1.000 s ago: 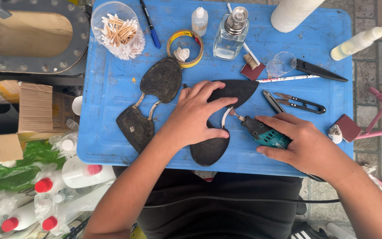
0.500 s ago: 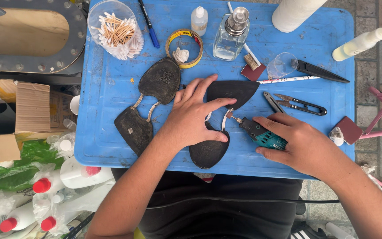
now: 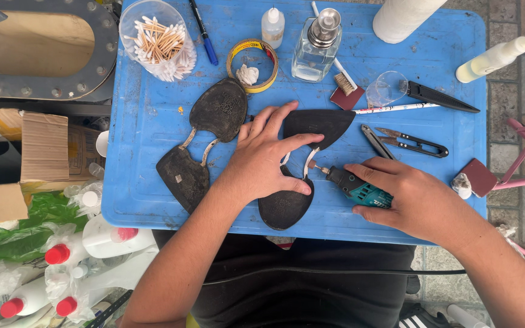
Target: The person uses a rotary tool to grind the edges of two black shoe sole pieces on a blue table. They hold the soles with one hand and operate the tool with the other, focusing on the curved edges and the strap attachment areas.
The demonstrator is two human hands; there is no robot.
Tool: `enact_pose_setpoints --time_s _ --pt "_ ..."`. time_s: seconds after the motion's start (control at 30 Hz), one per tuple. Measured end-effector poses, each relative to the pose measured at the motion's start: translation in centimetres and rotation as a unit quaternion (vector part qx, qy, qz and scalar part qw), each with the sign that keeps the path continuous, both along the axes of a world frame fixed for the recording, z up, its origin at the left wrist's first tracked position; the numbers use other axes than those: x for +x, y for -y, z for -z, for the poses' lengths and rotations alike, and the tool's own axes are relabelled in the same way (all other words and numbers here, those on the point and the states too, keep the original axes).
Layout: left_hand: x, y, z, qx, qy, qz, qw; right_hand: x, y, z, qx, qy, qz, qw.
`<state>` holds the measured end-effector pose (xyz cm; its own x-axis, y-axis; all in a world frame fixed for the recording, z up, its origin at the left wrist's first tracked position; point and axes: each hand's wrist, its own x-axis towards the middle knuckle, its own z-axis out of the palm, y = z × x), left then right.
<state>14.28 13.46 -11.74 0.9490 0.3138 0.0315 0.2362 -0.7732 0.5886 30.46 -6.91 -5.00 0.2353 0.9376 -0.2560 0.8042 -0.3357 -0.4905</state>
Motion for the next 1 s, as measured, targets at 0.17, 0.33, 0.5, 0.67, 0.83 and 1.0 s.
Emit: enact_pose_setpoints --time_s 0.17,0.33,0.5,0.67,0.83,1.0 --pt "-0.02 0.07 -0.09 -0.005 -0.009 -0.003 1.000 0.15 0.16 0.27 0.012 0.003 -0.018 1.000" --pt "0.01 0.04 -0.06 -0.005 -0.006 -0.002 1.000 0.75 0.59 0.19 0.034 -0.063 0.020 0.997" --pt "0.16 0.10 0.08 -0.007 -0.008 -0.006 1.000 0.60 0.47 0.13 0.016 -0.045 0.017 0.999" --pt "-0.02 0.06 0.15 -0.004 -0.003 -0.002 1.000 0.28 -0.11 -0.10 -0.002 -0.018 0.001 1.000" --pt "0.18 0.11 0.24 -0.002 -0.007 -0.004 1.000 -0.03 -0.18 -0.10 -0.002 0.014 -0.008 1.000" --pt "0.09 0.08 0.29 0.001 -0.007 -0.002 1.000 0.06 -0.15 0.04 -0.007 0.021 -0.019 1.000"
